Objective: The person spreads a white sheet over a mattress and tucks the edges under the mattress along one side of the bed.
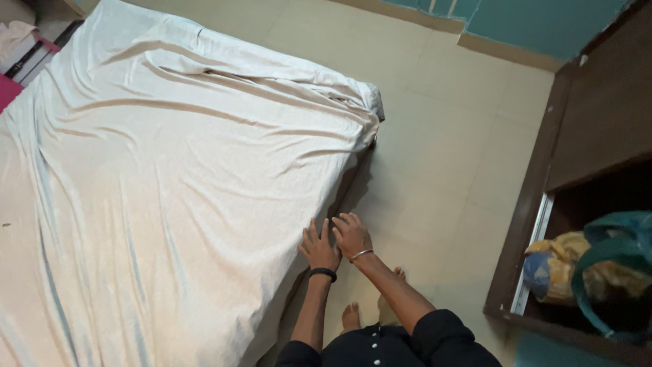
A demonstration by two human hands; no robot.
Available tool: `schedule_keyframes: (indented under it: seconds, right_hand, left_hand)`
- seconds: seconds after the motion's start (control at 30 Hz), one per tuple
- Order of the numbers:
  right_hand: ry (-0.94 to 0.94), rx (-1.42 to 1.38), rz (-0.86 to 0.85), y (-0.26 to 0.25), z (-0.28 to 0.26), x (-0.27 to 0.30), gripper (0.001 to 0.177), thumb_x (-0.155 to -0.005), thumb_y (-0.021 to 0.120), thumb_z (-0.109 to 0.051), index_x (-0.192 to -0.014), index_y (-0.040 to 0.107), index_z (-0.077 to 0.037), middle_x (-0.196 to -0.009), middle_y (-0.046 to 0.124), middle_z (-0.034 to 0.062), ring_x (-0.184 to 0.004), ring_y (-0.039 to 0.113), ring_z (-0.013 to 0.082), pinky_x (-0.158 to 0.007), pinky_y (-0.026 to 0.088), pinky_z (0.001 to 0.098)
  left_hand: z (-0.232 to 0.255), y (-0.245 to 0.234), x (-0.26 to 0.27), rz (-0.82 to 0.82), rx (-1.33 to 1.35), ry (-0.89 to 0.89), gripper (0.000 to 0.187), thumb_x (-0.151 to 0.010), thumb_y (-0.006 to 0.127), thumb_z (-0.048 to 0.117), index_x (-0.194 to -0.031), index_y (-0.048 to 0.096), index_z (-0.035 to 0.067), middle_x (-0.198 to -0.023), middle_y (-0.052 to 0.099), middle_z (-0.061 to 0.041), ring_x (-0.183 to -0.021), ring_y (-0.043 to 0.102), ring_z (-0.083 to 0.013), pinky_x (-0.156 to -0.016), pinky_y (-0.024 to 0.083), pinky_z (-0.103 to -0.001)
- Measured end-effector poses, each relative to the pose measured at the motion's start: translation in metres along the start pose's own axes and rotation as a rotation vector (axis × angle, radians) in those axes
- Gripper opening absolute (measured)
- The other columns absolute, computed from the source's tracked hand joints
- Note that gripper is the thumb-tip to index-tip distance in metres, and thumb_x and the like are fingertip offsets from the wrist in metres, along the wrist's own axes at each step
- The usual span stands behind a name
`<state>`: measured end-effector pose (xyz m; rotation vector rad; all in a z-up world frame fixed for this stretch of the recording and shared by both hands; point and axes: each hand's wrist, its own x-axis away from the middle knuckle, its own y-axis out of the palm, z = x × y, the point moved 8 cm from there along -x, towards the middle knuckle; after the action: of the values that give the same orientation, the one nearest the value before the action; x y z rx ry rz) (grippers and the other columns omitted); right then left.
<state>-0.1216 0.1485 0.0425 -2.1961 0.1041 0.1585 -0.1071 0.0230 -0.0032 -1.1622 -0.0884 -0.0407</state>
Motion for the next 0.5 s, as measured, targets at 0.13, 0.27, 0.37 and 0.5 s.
schedule_keyframes:
  seconds: [0.13,0.27,0.37,0.5]
  right_hand:
    - [-0.004,-0.036,-0.01,-0.01,0.024,-0.033,0.036,-0.091,0.067,-0.024,-0.125,0.072,-0.012,-0.133,0.065,0.0141,-0.129,0.054,0.0385,-0.105,0.046,0.0477]
    - [-0.041,-0.031,0.004,-0.021,0.05,-0.057,0.035,-0.091,0.067,-0.024,-0.124,0.072,-0.013,-0.132,0.066,0.0133,-0.128,0.055,0.038,-0.107,0.045,0.048]
    - [-0.053,-0.028,0.0,-0.033,0.07,-0.068,0.036,-0.092,0.067,-0.025,-0.125,0.072,-0.012,-0.132,0.065,0.0149,-0.127,0.054,0.0387,-0.108,0.044,0.0484]
    - [-0.041,-0.022,-0.011,-0.045,0.095,-0.077,0.035,-0.092,0.066,-0.024,-0.125,0.072,-0.011,-0.133,0.065,0.0144,-0.127,0.054,0.0396,-0.107,0.045,0.0484]
  left_hand:
    - [0.027,0.005,-0.025,-0.01,0.003,-0.042,0.076,-0.086,0.075,0.035,-0.153,0.038,0.033,-0.166,0.019,-0.007,-0.149,0.019,-0.042,-0.111,0.018,-0.078]
    - [0.054,0.012,-0.047,0.011,0.011,-0.044,0.08,-0.084,0.075,0.033,-0.154,0.037,0.032,-0.166,0.019,-0.009,-0.149,0.02,-0.0433,-0.111,0.017,-0.078]
    - [0.072,0.022,-0.057,0.008,0.008,-0.061,0.079,-0.085,0.075,0.033,-0.154,0.038,0.032,-0.167,0.02,-0.008,-0.149,0.02,-0.0428,-0.112,0.017,-0.079]
    - [0.097,0.037,-0.069,0.031,0.012,-0.015,0.081,-0.084,0.076,0.03,-0.155,0.037,0.03,-0.167,0.019,-0.009,-0.149,0.019,-0.044,-0.11,0.016,-0.08]
